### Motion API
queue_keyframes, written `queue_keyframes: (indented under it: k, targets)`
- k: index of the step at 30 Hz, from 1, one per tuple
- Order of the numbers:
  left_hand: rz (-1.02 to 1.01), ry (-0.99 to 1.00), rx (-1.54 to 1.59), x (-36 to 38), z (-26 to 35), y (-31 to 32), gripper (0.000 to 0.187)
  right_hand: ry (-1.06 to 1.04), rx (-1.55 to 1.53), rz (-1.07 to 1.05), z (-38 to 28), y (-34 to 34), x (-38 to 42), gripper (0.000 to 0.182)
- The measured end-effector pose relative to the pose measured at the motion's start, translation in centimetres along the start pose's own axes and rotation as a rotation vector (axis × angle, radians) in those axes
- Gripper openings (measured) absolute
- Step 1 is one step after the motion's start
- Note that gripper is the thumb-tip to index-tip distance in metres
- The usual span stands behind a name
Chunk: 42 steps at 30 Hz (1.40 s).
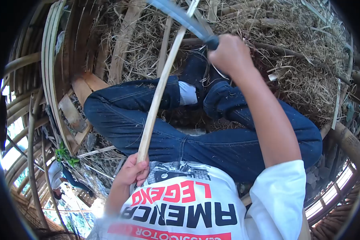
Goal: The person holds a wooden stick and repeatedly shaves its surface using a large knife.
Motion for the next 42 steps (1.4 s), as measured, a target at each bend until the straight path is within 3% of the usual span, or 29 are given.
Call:
queue_keyframes:
  k: [4, 7, 10, 12, 14, 15, 17, 22, 30, 36, 38, 42]
  targets:
    - [0.021, 0.009, -0.001, -0.3, 0.0, -0.9, 0.016, -0.142, 0.032, -0.268, -2.8, 1.9, 7.3, 0.025]
    - [0.016, 0.032, -0.027, 0.1, 0.0, -0.9, 0.016, -0.295, 0.035, -0.352, -3.6, 2.0, 9.1, 0.026]
    - [0.051, 0.041, -0.085, 0.4, 0.6, -0.2, 0.015, -0.389, 0.164, -0.178, -1.9, 0.7, 4.8, 0.022]
    - [0.092, 0.041, -0.125, 0.3, 1.3, 0.3, 0.015, -0.235, 0.291, -0.124, 0.2, -0.7, 0.7, 0.026]
    - [0.089, -0.032, -0.129, 0.1, 0.9, 0.9, 0.015, -0.087, 0.195, 0.058, 2.5, -2.4, -1.9, 0.026]
    - [0.065, -0.015, -0.113, 0.1, 0.6, 1.2, 0.015, -0.116, 0.211, 0.054, 1.9, -2.9, -2.3, 0.026]
    - [0.050, -0.032, -0.093, -0.2, 0.7, 1.7, 0.015, 0.122, 0.232, -0.018, 2.5, -4.1, -2.9, 0.027]
    - [-0.009, -0.037, -0.038, -0.7, 0.4, 1.3, 0.015, 0.048, 0.077, -0.013, -0.2, -1.0, 5.3, 0.033]
    - [0.090, 0.025, -0.036, -1.0, 0.4, 1.0, 0.018, -0.158, -0.133, -0.388, -5.0, 4.1, 20.9, 0.024]
    - [0.071, 0.015, -0.168, -0.6, 1.5, 2.1, 0.013, -0.236, -0.112, -0.345, -6.1, 0.9, 21.0, 0.029]
    - [0.026, 0.045, -0.168, -0.3, 1.6, 2.7, 0.020, -0.253, -0.212, -0.312, -6.6, -1.0, 20.9, 0.029]
    - [0.053, 0.072, -0.163, -0.2, 1.4, 3.2, 0.024, -0.274, -0.132, -0.383, -7.6, -3.0, 21.6, 0.042]
Point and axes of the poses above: each hand's wrist, its own x-axis away from the middle knuckle, its own y-axis out of the palm, z = x × y, the point moved 5 cm from there along -x, towards the middle knuckle, and after that the axes turned 13 degrees about y, right-handed, at the moved point
